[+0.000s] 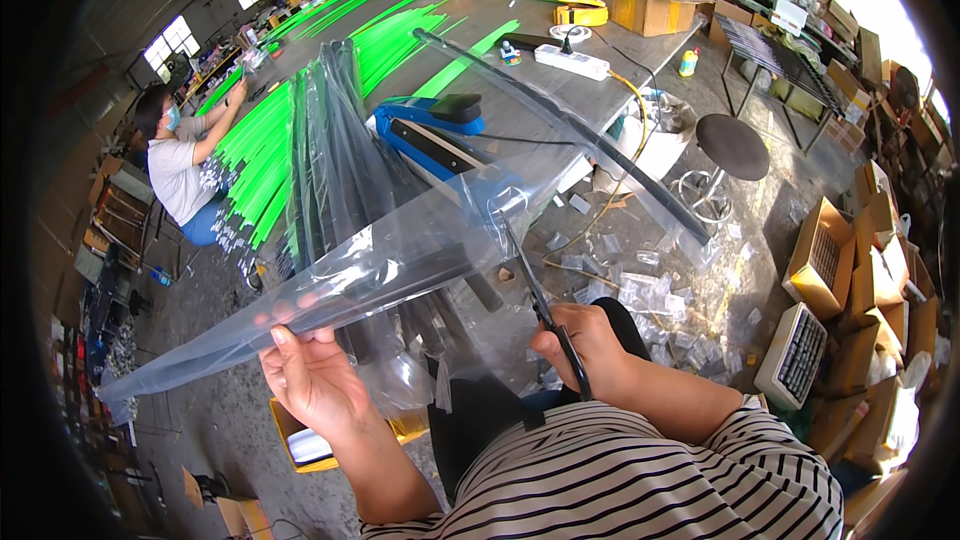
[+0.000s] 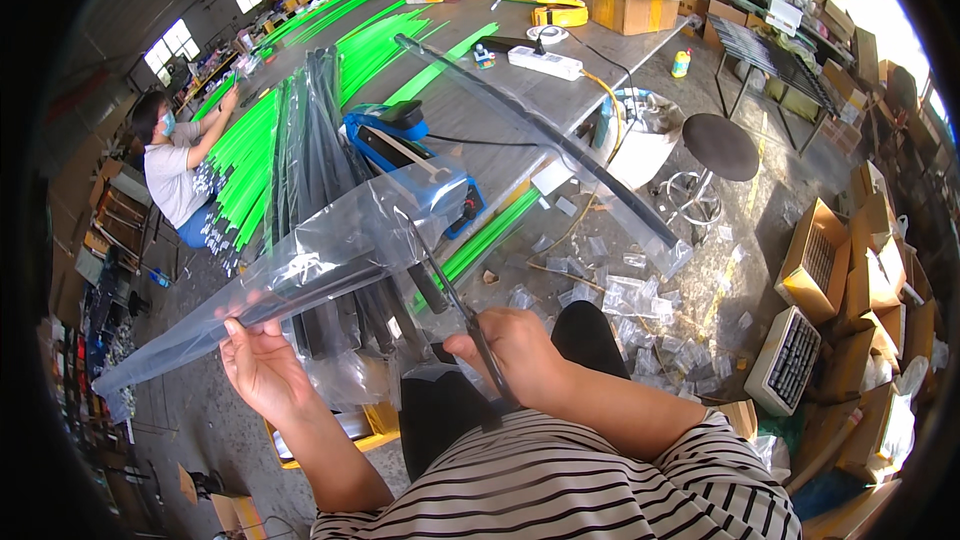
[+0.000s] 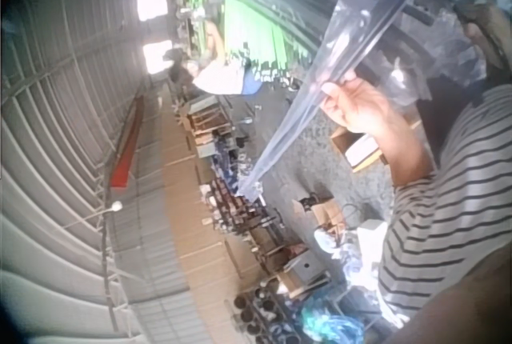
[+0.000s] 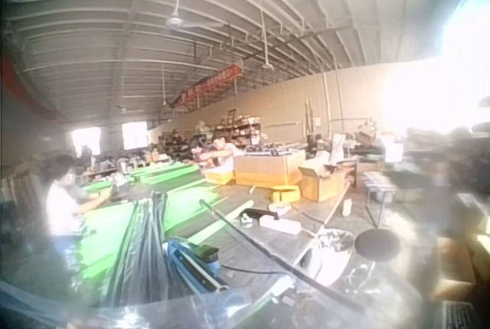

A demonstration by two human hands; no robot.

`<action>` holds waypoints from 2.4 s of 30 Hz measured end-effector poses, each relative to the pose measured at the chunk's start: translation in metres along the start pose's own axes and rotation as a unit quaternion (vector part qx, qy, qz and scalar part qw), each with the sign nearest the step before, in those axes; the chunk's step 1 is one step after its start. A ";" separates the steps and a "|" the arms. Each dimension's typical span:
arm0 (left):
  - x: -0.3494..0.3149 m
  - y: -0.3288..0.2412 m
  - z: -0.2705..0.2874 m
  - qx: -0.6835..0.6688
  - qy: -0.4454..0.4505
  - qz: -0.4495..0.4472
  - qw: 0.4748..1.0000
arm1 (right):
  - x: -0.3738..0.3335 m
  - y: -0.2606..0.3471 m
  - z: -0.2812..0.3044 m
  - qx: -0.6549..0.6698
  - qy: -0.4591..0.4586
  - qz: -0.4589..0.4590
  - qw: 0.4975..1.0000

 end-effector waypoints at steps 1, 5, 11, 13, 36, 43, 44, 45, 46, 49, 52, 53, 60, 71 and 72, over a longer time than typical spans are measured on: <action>0.000 0.000 -0.001 -0.001 0.004 -0.001 1.000 | 0.000 -0.001 0.000 0.009 0.005 -0.005 1.000; -0.002 0.000 -0.004 -0.003 0.015 -0.001 1.000 | 0.000 -0.001 0.000 0.017 0.019 -0.015 1.000; -0.004 -0.001 -0.007 -0.001 0.022 -0.004 1.000 | 0.006 0.005 0.003 0.010 0.035 -0.030 0.999; -0.004 -0.001 -0.007 -0.002 0.021 -0.001 1.000 | 0.006 0.006 0.004 0.003 0.034 -0.029 0.999; -0.008 -0.002 -0.011 -0.012 0.043 0.020 0.999 | 0.009 0.012 0.006 0.001 0.044 -0.033 0.999; -0.011 -0.002 -0.017 -0.023 0.088 0.031 0.995 | 0.008 0.008 0.011 0.003 -0.005 -0.033 0.999; -0.011 -0.002 -0.017 -0.023 0.087 0.032 0.995 | 0.008 0.007 0.011 -0.003 -0.011 -0.027 1.000; -0.012 -0.002 -0.017 -0.024 0.086 0.033 0.995 | 0.008 0.007 0.011 -0.009 -0.016 -0.021 1.000; -0.012 -0.002 -0.017 -0.022 0.086 0.034 0.996 | 0.008 0.007 0.012 -0.004 -0.020 -0.018 1.000; -0.012 -0.001 -0.018 -0.018 0.085 0.036 0.996 | 0.007 0.007 0.011 0.010 -0.025 -0.015 1.000; -0.012 0.000 -0.018 -0.016 0.087 0.037 0.995 | 0.007 0.006 0.011 0.022 -0.021 -0.015 0.999; -0.013 0.000 -0.018 -0.013 0.088 0.037 0.995 | 0.008 0.008 0.011 0.026 -0.022 -0.012 0.999; -0.013 0.000 -0.010 -0.001 0.039 0.019 0.999 | 0.009 0.013 0.017 0.014 -0.029 0.004 0.999; -0.008 0.021 -0.058 0.113 0.103 0.131 0.979 | -0.027 -0.095 0.045 0.042 -0.060 -0.182 0.981; -0.007 0.029 -0.076 0.126 0.134 0.165 0.969 | -0.039 -0.114 0.045 0.052 -0.032 -0.233 0.971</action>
Point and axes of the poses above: each hand's wrist, its own x-axis towards the middle knuckle, its own z-axis out of the back of the hand, y = z × x, the point moved 10 cm from there along x, towards the middle knuckle, and after that the axes turned 8 degrees about -y, right-handed, at the moved point
